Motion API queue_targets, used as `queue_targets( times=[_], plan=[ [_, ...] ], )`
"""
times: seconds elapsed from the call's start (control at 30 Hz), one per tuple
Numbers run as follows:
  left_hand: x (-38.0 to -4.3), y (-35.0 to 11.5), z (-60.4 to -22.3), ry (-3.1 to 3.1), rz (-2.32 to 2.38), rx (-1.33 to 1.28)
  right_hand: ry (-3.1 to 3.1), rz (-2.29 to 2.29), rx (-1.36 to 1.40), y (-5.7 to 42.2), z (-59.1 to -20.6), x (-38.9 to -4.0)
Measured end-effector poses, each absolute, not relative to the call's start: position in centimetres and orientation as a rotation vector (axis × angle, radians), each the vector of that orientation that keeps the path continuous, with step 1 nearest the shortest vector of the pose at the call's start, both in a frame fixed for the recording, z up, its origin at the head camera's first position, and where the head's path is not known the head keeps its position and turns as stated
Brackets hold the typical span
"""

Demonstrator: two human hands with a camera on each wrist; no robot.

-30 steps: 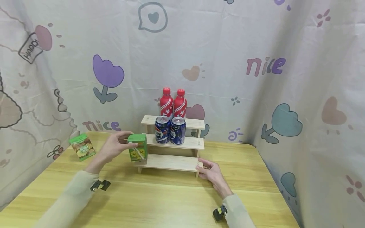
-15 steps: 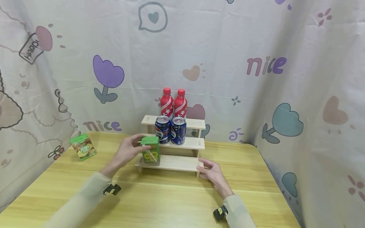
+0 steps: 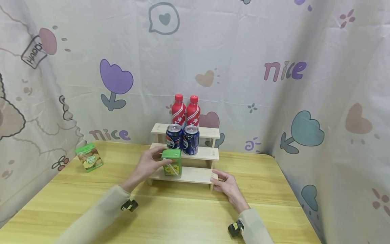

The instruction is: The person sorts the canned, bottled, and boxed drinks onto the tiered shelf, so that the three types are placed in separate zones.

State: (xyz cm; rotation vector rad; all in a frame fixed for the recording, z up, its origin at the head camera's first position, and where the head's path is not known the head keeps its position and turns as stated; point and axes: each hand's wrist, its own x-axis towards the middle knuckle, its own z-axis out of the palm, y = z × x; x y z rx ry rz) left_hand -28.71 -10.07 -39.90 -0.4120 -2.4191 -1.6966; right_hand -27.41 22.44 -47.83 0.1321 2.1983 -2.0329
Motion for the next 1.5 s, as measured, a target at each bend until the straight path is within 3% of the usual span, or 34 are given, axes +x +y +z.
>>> queue_targets(
  times=[1.5],
  plan=[
    [-29.9,-4.7,-41.1,-2.402,-1.686,-0.555,2.224,-2.03,0.14,22.4,-48.2,-27.5]
  ],
)
